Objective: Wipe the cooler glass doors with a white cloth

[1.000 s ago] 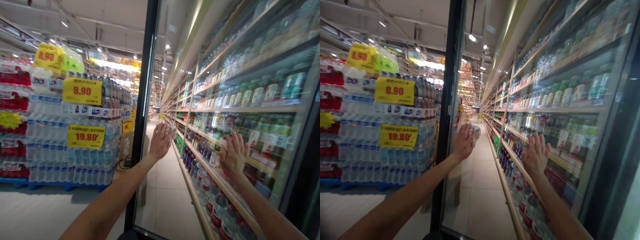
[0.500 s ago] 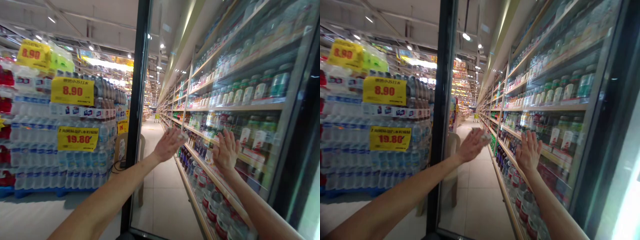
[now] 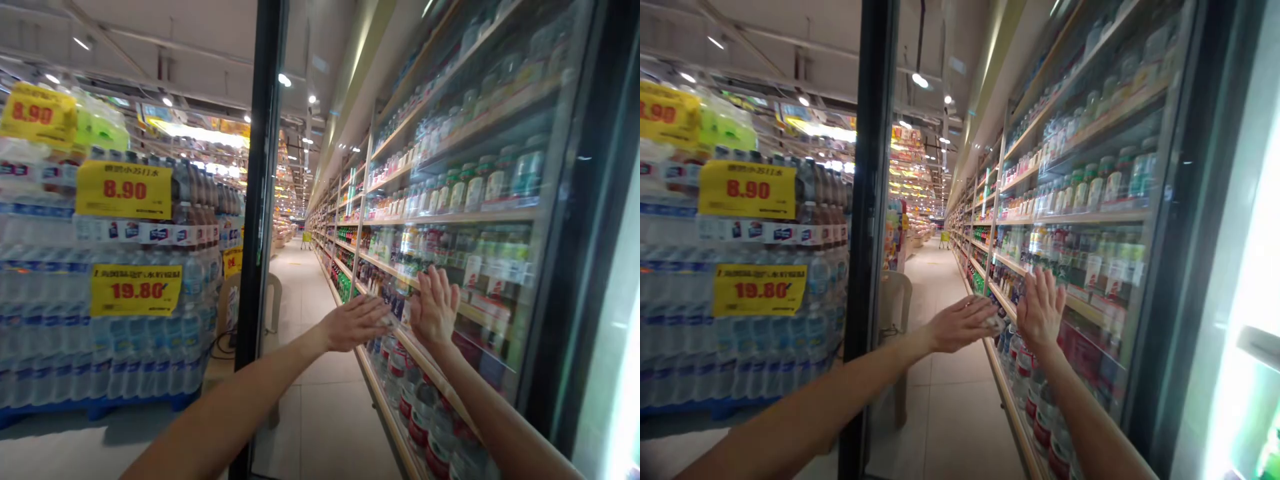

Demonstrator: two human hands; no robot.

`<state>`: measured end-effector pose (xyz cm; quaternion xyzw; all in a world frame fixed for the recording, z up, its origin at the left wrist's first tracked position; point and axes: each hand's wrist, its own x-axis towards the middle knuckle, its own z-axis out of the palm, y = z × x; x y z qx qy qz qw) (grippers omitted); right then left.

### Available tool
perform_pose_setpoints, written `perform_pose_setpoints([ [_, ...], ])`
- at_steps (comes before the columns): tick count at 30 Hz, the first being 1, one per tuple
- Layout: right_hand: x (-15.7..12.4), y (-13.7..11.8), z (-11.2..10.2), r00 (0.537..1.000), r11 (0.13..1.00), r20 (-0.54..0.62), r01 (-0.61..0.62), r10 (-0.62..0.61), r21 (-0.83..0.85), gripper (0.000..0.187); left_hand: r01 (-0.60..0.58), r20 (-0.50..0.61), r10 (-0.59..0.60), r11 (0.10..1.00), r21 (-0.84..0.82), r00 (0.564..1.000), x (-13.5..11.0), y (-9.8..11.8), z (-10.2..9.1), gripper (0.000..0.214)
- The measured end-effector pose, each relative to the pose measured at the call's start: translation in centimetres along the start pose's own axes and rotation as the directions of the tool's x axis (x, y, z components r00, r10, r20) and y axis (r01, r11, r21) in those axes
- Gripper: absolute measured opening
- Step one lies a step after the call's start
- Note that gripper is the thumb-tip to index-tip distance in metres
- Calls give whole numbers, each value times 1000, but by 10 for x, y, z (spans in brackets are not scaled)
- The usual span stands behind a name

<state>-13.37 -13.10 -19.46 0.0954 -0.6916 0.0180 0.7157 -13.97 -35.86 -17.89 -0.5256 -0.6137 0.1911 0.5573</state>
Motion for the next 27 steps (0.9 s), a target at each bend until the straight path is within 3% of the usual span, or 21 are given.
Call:
perform_pose_setpoints([
  [1, -1, 0, 0, 1000, 1000, 0, 7, -7, -1, 60, 26, -15, -25, 1000, 13, 1000, 2, -3, -1, 43],
  [3, -2, -1, -1, 1000, 1000, -8, 17, -17, -5, 60, 209, -67, -206, 977, 45, 976, 9, -18, -5, 47],
  [5, -3, -1, -1, 1000, 1000, -16, 20, -20, -7, 59, 437, -125, -429, 898, 48, 895, 17, -31, -9, 49],
  [6, -3, 0, 0, 1000, 1000, -17, 20, -20, -7, 58, 498, -135, -489, 866, 39, 862, 20, -33, -9, 49],
  [7, -3, 1, 0, 1000, 1000, -18, 20, -20, -3, 58, 504, -131, -496, 863, 30, 858, 21, -31, -8, 50],
  [8, -3, 2, 0, 1000, 1000, -19, 20, -20, 4, 58, 454, -113, -449, 891, 21, 886, 20, -26, -7, 50],
  [10, -3, 2, 0, 1000, 999, -23, 18, -17, 37, 58, 263, -60, -262, 965, 2, 963, 16, -10, -1, 49],
  [12, -3, -2, -4, 999, 994, -39, 11, -7, 106, 58, 159, -47, -160, 987, -12, 986, 13, 3, 3, 46],
  [14, -4, -15, -10, 999, 971, -45, 34, -24, 237, 60, 233, -97, -234, 972, -18, 967, 16, 6, 4, 45],
  [17, -2, -47, -19, 991, 860, -29, 131, -134, 493, 62, 415, -193, -415, 909, -44, 889, 25, -4, -1, 51],
  [19, 2, -72, -19, 990, 811, 0, 114, -139, 573, 61, 483, -207, -482, 874, -51, 851, 23, -12, -5, 54],
  [23, 17, -113, -9, 992, 906, 121, -91, 44, 414, 51, 503, -129, -501, 864, -16, 856, -11, -21, -14, 69],
  [27, 29, -130, 4, 988, 968, 152, -76, 40, 240, 43, 487, -109, -479, 871, 62, 871, -53, -20, -18, 79],
])
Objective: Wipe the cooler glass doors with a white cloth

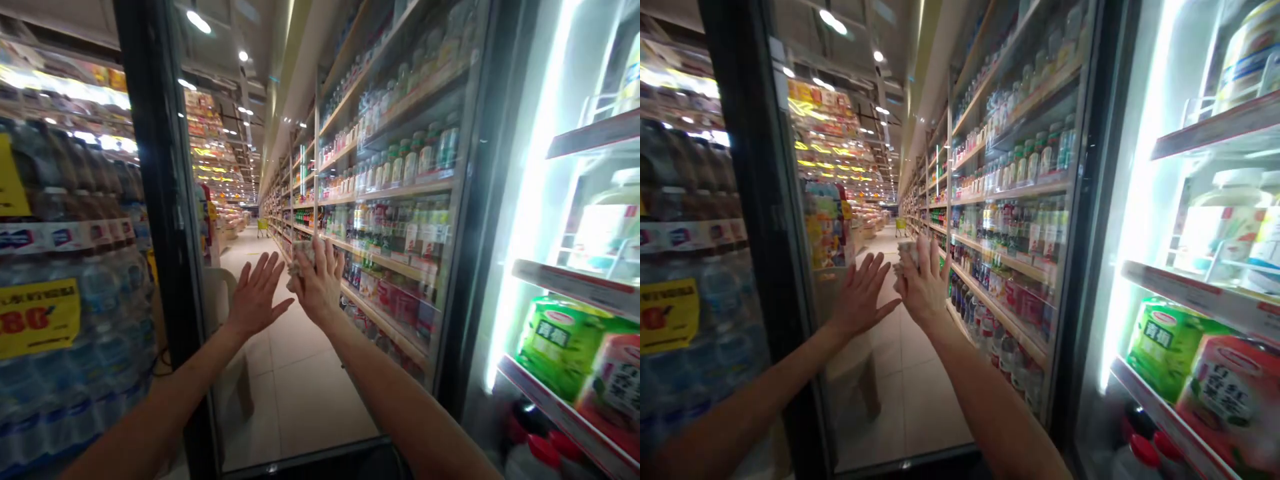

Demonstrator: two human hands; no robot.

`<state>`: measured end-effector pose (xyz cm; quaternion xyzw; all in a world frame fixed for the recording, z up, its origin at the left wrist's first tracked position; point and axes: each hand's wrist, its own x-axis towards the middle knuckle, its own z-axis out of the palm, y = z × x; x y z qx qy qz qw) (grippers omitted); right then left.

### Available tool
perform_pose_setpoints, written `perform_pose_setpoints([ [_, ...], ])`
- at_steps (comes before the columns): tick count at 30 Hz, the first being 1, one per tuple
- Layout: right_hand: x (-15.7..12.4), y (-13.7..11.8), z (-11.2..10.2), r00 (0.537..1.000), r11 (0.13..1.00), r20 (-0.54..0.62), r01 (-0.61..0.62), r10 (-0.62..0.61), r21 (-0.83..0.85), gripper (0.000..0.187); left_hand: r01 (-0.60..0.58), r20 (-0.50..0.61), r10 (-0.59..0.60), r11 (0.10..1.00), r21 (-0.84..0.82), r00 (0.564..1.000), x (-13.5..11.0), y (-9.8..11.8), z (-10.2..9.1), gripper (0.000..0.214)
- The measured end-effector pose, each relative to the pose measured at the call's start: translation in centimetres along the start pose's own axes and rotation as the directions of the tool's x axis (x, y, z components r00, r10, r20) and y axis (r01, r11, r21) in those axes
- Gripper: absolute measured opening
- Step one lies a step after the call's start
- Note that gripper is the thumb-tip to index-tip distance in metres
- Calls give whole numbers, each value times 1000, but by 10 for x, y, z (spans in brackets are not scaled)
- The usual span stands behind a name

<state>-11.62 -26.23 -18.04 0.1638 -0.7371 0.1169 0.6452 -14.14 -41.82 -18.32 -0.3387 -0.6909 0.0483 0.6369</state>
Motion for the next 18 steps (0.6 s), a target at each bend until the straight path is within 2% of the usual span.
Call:
perform_pose_setpoints([
  [2, -1, 14, 1, 997, 996, 11, 71, -70, -53, 41, 16, -2, -16, 999, 31, 1000, -10, -2, 0, 79],
  [4, -6, 48, -7, 995, 988, -23, 98, -101, -117, 41, 33, -14, -32, 998, 44, 999, -12, 0, 2, 79],
  [5, -10, 71, -14, 995, 986, -65, 65, -76, -155, 41, 39, -23, -38, 998, 45, 999, -12, 1, 3, 78],
  [6, -15, 94, -21, 990, 981, -142, -12, -16, -193, 41, 45, -30, -44, 998, 43, 999, -12, 2, 5, 78],
  [7, -19, 115, -29, 973, 966, -211, -138, 92, -217, 43, 51, -35, -49, 998, 40, 998, -11, 3, 6, 78],
  [8, -22, 131, -36, 936, 938, -292, -266, 197, -221, 44, 56, -40, -54, 998, 37, 998, -11, 4, 7, 78],
  [10, -29, 142, -42, 869, 884, -373, -420, 325, -206, 47, 65, -43, -64, 997, 34, 997, -11, 5, 8, 78],
  [11, -31, 135, -40, 872, 886, -368, -415, 324, -205, 48, 71, -37, -70, 997, 34, 997, -11, 6, 8, 77],
  [12, -34, 122, -36, 905, 911, -322, -355, 278, -211, 48, 76, -29, -75, 996, 35, 997, -11, 6, 8, 77],
  [14, -38, 87, -23, 984, 970, -160, -115, 82, -212, 49, 81, -19, -80, 996, 41, 997, -11, 6, 6, 76],
  [16, -40, 63, -14, 993, 977, -20, 112, -118, -183, 48, 80, -21, -79, 995, 54, 997, -11, 7, 5, 75],
  [17, -41, 62, -12, 986, 971, 2, 164, -167, -175, 48, 78, -28, -77, 995, 61, 997, -10, 7, 4, 74],
  [18, -42, 70, -14, 986, 970, -9, 163, -167, -181, 47, 78, -34, -76, 995, 66, 997, -10, 7, 4, 73],
])
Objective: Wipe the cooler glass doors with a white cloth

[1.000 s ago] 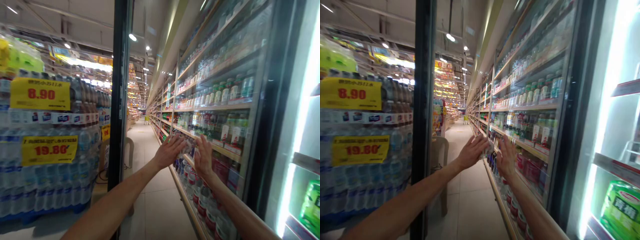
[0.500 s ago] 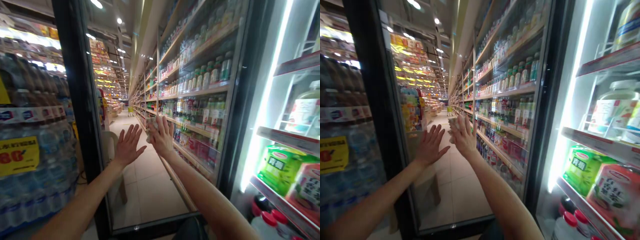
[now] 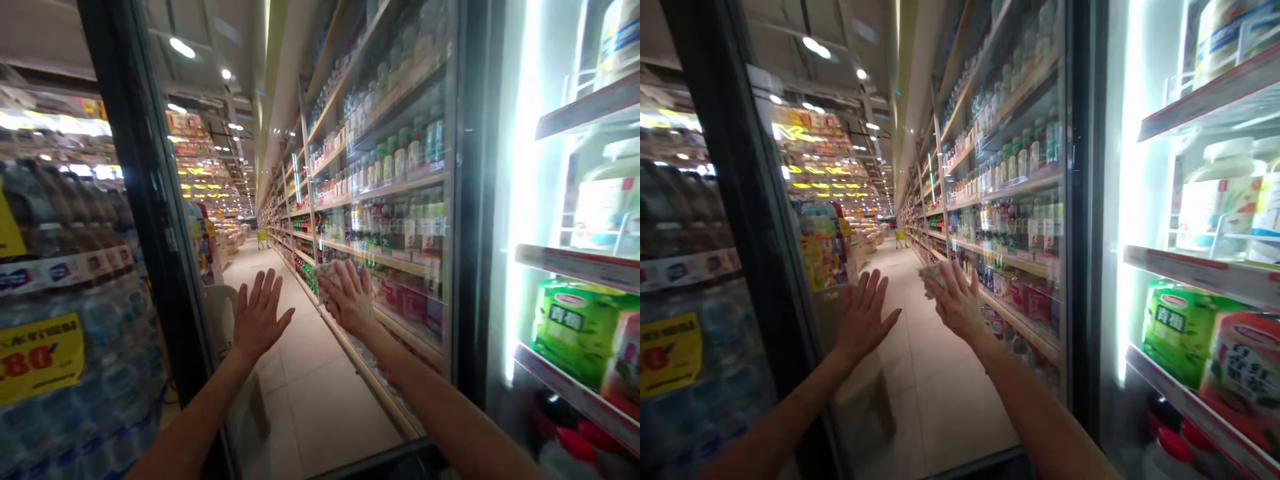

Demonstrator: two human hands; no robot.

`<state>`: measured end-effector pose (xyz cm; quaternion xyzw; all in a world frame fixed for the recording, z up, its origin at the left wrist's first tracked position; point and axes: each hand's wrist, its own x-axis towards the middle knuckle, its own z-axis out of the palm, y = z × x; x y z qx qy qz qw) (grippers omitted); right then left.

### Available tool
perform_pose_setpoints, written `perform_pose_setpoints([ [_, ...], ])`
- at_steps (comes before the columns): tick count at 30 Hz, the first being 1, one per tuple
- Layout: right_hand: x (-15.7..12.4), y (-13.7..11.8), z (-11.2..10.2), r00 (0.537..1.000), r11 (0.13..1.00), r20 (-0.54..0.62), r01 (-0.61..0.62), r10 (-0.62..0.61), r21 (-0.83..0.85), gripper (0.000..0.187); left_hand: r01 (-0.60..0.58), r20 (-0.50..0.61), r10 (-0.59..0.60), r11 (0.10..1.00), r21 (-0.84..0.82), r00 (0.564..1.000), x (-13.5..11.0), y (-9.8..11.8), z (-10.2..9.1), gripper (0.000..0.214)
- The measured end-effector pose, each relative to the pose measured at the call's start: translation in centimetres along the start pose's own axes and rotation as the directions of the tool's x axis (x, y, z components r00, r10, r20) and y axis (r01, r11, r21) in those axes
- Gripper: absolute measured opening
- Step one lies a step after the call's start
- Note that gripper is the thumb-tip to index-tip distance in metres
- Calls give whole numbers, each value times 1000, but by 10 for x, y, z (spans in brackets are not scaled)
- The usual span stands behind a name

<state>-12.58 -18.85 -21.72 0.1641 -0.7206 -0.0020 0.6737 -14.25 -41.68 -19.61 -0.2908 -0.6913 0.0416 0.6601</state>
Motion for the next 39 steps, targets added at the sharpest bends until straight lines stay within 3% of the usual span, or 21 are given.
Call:
perform_pose_setpoints([
  [2, -10, 37, -6, 983, 985, -72, -170, 167, -39, 47, 7, -5, -7, 1000, 0, 1000, -1, 0, 1, 71],
  [3, -16, 60, -10, 943, 946, -125, -318, 310, -56, 47, 15, -3, -15, 1000, -7, 1000, -2, 0, 1, 71],
  [6, -30, 110, -22, 685, 701, -269, -711, 677, -46, 50, 44, 6, -44, 998, -41, 999, -5, -1, 4, 70],
  [7, -32, 112, -23, 648, 667, -283, -744, 707, -41, 52, 52, 11, -52, 997, -52, 999, -5, -1, 5, 70],
  [8, -32, 107, -22, 672, 689, -272, -724, 689, -45, 52, 58, 13, -57, 997, -60, 998, -6, -1, 5, 70],
  [9, -32, 96, -20, 744, 756, -239, -652, 624, -56, 53, 60, 14, -59, 996, -64, 998, -6, -1, 6, 70],
  [11, -30, 68, -12, 912, 917, -150, -393, 381, -65, 54, 67, 19, -66, 996, -62, 998, -6, -1, 5, 69],
  [12, -29, 57, -9, 961, 965, -118, -257, 249, -59, 54, 66, 18, -65, 996, -55, 998, -6, -1, 5, 69],
  [14, -29, 54, -7, 988, 991, -100, -120, 114, -63, 52, 48, 5, -48, 998, -29, 999, -5, -1, 5, 69],
  [16, -32, 75, -10, 959, 963, -158, -251, 235, -93, 49, 17, -3, -17, 1000, 5, 1000, -5, -2, 5, 69],
  [18, -34, 105, -15, 822, 836, -270, -541, 502, -93, 51, -11, -9, 11, 999, 34, 1000, -6, -3, 6, 68],
  [20, -34, 123, -19, 677, 707, -346, -705, 650, -50, 55, -16, -9, 17, 999, 48, 1000, -7, -4, 7, 68],
  [21, -33, 123, -19, 669, 704, -353, -709, 654, -36, 55, -14, -7, 14, 999, 49, 1000, -7, -4, 8, 68],
  [22, -32, 116, -18, 713, 749, -338, -662, 615, -35, 54, -13, -7, 13, 999, 48, 1000, -7, -5, 8, 69],
  [25, -31, 72, -13, 926, 944, -210, -328, 315, -29, 46, -12, 3, 12, 999, 38, 1000, -8, -6, 8, 69],
  [27, -32, 48, -12, 970, 982, -152, -190, 191, 19, 37, -16, 2, 16, 999, 28, 1000, -7, -6, 7, 70],
  [30, -36, 52, -15, 927, 943, -173, -320, 332, 95, 20, -20, -4, 20, 999, 27, 1000, -6, -6, 6, 70],
  [33, -34, 91, -19, 765, 824, -309, -541, 566, 170, 18, -19, -7, 19, 999, 39, 1000, -6, -4, 6, 71],
  [36, -21, 108, -17, 615, 744, -446, -634, 650, 211, 29, 20, 5, -20, 999, 43, 1000, -9, 2, 8, 70],
  [37, -16, 102, -14, 615, 750, -463, -633, 638, 194, 37, 37, 9, -38, 998, 44, 999, -10, 4, 8, 69],
  [39, -6, 75, -7, 729, 828, -424, -551, 537, 101, 47, 61, 8, -61, 997, 44, 998, -12, 8, 8, 68],
])
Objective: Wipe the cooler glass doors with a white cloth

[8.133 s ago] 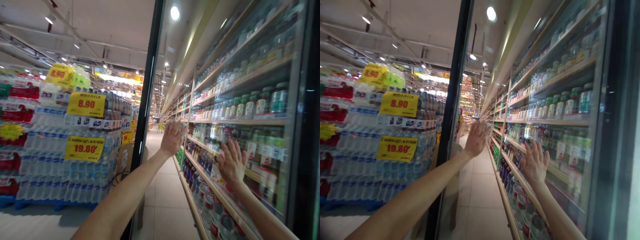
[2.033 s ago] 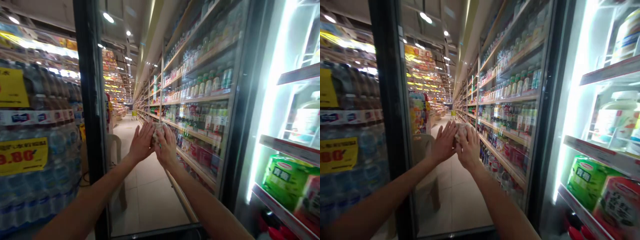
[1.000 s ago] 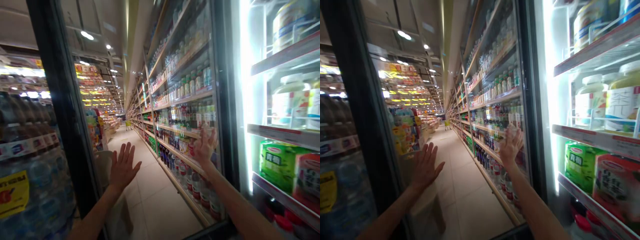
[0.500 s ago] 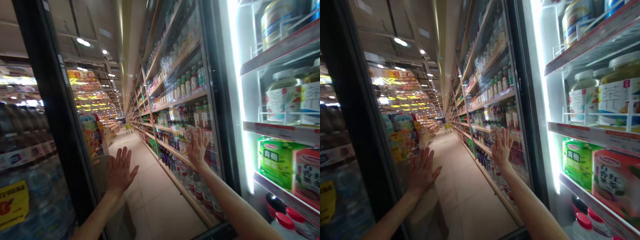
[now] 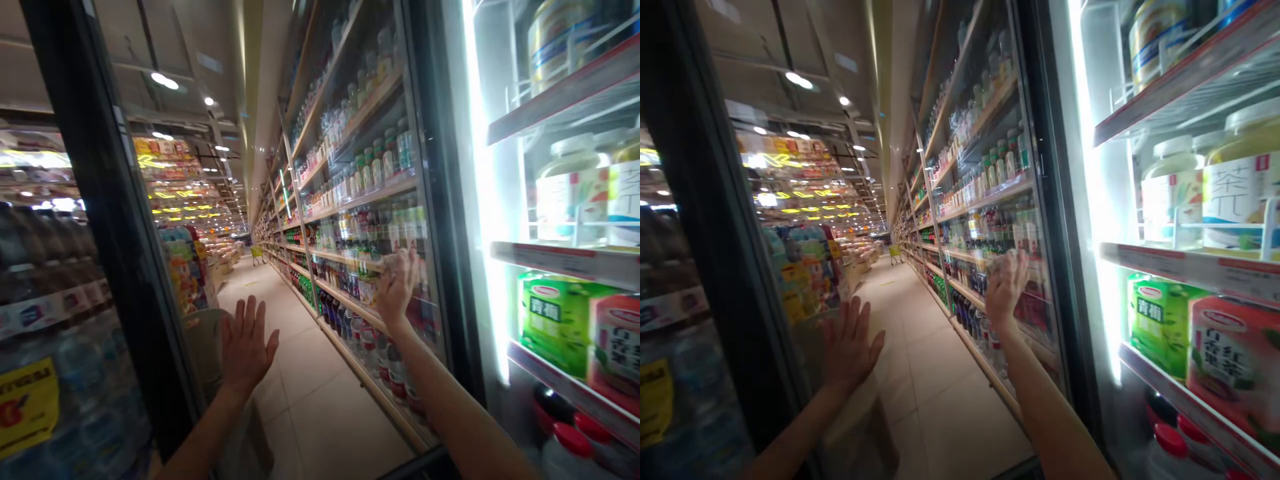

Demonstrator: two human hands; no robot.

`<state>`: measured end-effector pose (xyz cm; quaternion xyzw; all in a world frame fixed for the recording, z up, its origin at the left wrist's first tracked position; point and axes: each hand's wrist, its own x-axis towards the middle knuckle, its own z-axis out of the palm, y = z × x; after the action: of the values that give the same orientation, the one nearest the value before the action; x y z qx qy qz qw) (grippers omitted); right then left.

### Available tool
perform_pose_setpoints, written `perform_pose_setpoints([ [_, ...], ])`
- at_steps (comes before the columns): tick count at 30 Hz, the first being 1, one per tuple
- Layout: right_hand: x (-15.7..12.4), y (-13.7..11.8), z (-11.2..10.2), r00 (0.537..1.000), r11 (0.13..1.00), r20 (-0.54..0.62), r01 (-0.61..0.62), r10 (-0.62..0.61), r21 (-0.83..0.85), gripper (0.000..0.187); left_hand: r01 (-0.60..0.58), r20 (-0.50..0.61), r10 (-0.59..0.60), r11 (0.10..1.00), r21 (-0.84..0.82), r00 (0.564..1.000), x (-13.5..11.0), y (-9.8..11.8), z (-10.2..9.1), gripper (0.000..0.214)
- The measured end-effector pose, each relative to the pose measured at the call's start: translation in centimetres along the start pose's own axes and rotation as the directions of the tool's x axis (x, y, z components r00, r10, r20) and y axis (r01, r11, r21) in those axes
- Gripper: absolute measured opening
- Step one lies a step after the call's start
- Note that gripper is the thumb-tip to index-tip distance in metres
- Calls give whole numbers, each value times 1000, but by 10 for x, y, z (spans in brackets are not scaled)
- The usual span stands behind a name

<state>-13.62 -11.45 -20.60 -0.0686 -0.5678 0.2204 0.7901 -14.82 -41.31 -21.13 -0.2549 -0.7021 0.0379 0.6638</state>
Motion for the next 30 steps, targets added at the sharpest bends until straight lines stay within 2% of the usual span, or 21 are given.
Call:
perform_pose_setpoints([
  [1, -8, -16, 2, 988, 992, 81, 130, -129, -2, 48, 2, -1, -2, 1000, -1, 1000, -1, 1, 0, 68],
  [3, -24, -38, 2, 885, 919, 253, 392, -391, 49, 47, 0, 1, 0, 1000, -6, 1000, -2, 1, 0, 69],
  [4, -28, -40, 1, 829, 881, 308, 468, -467, 74, 46, -2, 3, 2, 1000, -10, 1000, -2, 1, -1, 69],
  [5, -29, -35, -2, 803, 865, 340, 495, -490, 78, 44, -3, 2, 3, 1000, -17, 1000, -1, 1, -1, 70],
  [6, -26, -23, -5, 817, 879, 346, 473, -461, 53, 43, -1, 2, 2, 1000, -24, 1000, -1, 0, -1, 70],
  [7, -21, -6, -10, 865, 917, 331, 400, -378, 2, 42, 2, 0, -2, 999, -34, 1000, -1, 0, -2, 70],
  [9, -7, 33, -19, 965, 983, 240, 136, -102, -127, 45, 6, -2, -6, 998, -56, 1000, 0, 1, -2, 70],
  [11, 3, 58, -26, 979, 967, 115, -140, 167, -212, 49, 12, -2, -12, 997, -70, 1000, 0, 1, -2, 70],
  [13, -3, 54, -27, 968, 951, 83, -212, 235, -225, 50, 15, -5, -15, 997, -72, 1000, -1, 1, -2, 70],
  [14, -12, 41, -25, 977, 967, 125, -147, 176, -209, 51, 12, -8, -13, 998, -69, 1000, -1, 1, -1, 70],
  [16, -37, 4, -20, 961, 987, 264, 112, -79, -113, 52, -1, -9, 0, 998, -60, 1000, -1, 0, -1, 71],
  [17, -49, -13, -18, 916, 964, 324, 263, -238, -34, 53, -9, -7, 9, 998, -55, 1000, 0, -1, -2, 71],
  [19, -67, -33, -17, 783, 871, 397, 480, -479, 105, 54, -22, -3, 21, 999, -43, 1000, 0, -2, -2, 72],
  [20, -71, -33, -19, 739, 839, 414, 527, -531, 137, 54, -26, -3, 25, 999, -38, 1000, 0, -1, -3, 71],
  [21, -71, -24, -22, 733, 836, 422, 532, -534, 133, 53, -27, -7, 27, 999, -35, 1000, 1, -1, -3, 71],
  [22, -69, -10, -27, 768, 865, 422, 494, -482, 88, 52, -26, -10, 25, 999, -35, 1000, 1, 0, -3, 71],
  [23, -64, 7, -31, 831, 911, 404, 412, -381, 12, 51, -25, -12, 25, 999, -36, 1000, 1, 0, -4, 72],
  [25, -54, 39, -38, 949, 974, 296, 162, -110, -157, 52, -22, -7, 22, 999, -41, 1000, 1, 1, -4, 72],
  [27, -52, 50, -41, 978, 969, 192, -38, 86, -242, 55, -13, 1, 13, 999, -45, 1000, 0, 2, -3, 72],
  [28, -56, 45, -41, 977, 968, 181, -63, 109, -242, 56, -12, 1, 12, 999, -47, 1000, 1, 1, -3, 72],
  [30, -72, 18, -37, 968, 985, 249, 43, 0, -167, 58, -9, -3, 9, 998, -56, 1000, 1, 1, -4, 72],
])
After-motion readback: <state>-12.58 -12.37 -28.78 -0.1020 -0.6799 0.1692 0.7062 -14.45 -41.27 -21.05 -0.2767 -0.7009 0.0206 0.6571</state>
